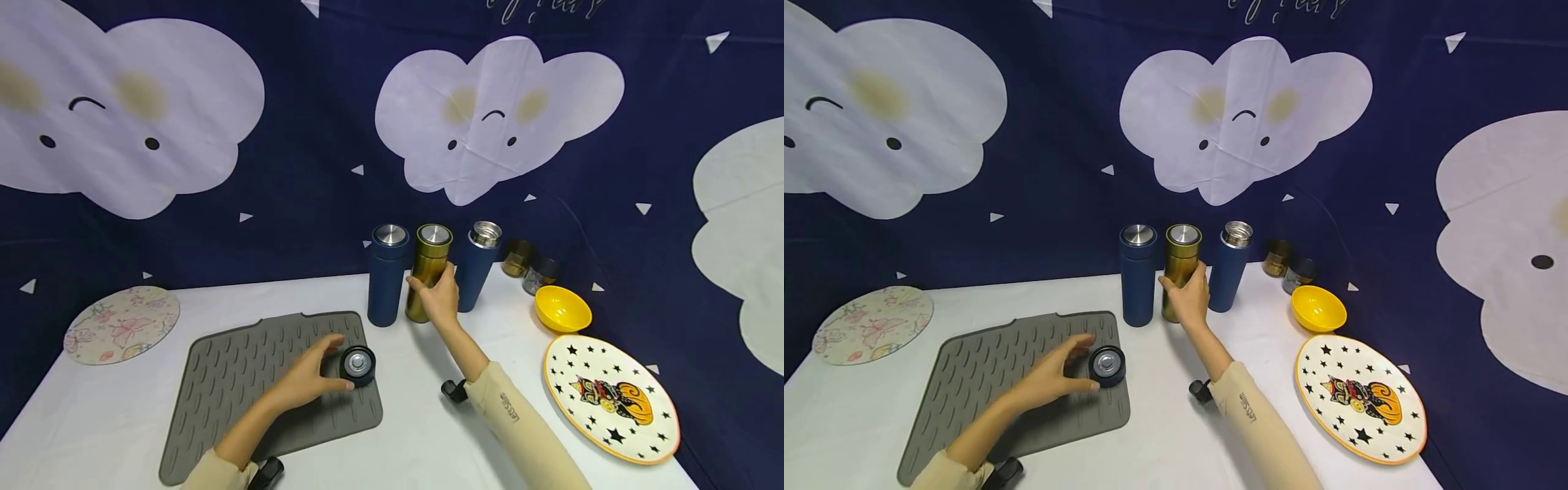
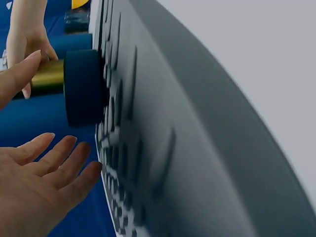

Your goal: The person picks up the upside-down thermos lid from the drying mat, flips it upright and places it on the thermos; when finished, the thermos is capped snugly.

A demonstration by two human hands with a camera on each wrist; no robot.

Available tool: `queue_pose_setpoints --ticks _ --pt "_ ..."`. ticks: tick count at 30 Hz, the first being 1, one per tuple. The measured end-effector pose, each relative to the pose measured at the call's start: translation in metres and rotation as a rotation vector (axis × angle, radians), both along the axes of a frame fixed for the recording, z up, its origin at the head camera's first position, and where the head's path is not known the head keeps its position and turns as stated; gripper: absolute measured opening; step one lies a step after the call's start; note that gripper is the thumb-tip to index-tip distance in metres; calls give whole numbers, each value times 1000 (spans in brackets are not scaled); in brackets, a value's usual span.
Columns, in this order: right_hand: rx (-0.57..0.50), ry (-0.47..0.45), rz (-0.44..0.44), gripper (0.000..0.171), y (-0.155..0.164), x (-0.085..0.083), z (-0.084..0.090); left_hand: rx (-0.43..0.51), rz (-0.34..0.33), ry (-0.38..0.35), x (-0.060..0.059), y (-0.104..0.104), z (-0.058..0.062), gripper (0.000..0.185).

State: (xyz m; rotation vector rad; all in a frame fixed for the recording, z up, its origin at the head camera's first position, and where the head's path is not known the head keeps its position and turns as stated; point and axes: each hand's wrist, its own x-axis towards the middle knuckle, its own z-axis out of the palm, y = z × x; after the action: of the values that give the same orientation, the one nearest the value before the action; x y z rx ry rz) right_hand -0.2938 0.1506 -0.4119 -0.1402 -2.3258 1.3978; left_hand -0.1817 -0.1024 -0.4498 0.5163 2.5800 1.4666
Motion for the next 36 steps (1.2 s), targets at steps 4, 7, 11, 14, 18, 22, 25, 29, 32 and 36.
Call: queue_pose_setpoints --ticks 4,7,11,14,18,22,25,29,32,36 --pt "0 -21 1 71 4 -3 -4 -28 -29 17 -5 11 -5 90" --pt "9 -34 39 76 7 -3 -3 -94 -29 70 -9 19 -9 89" --pt "9 -95 74 90 10 4 1 -207 -8 154 -12 27 -13 79" --pt "-14 -160 97 97 13 22 4 -229 17 193 -12 29 -14 75" --pt "-46 -254 200 88 10 58 7 -214 55 245 -7 29 -3 75" --pt "-133 -365 411 73 1 94 9 -189 73 315 4 32 16 78" --pt "-283 -462 607 68 -6 113 8 -152 62 365 14 34 28 80" --pt "-486 -570 810 62 -14 128 8 -124 18 447 29 38 38 78" --pt "-562 -590 857 53 -17 135 6 -145 -11 503 39 41 40 76" --pt "-580 -573 836 44 -18 144 4 -150 -38 478 46 40 42 81"
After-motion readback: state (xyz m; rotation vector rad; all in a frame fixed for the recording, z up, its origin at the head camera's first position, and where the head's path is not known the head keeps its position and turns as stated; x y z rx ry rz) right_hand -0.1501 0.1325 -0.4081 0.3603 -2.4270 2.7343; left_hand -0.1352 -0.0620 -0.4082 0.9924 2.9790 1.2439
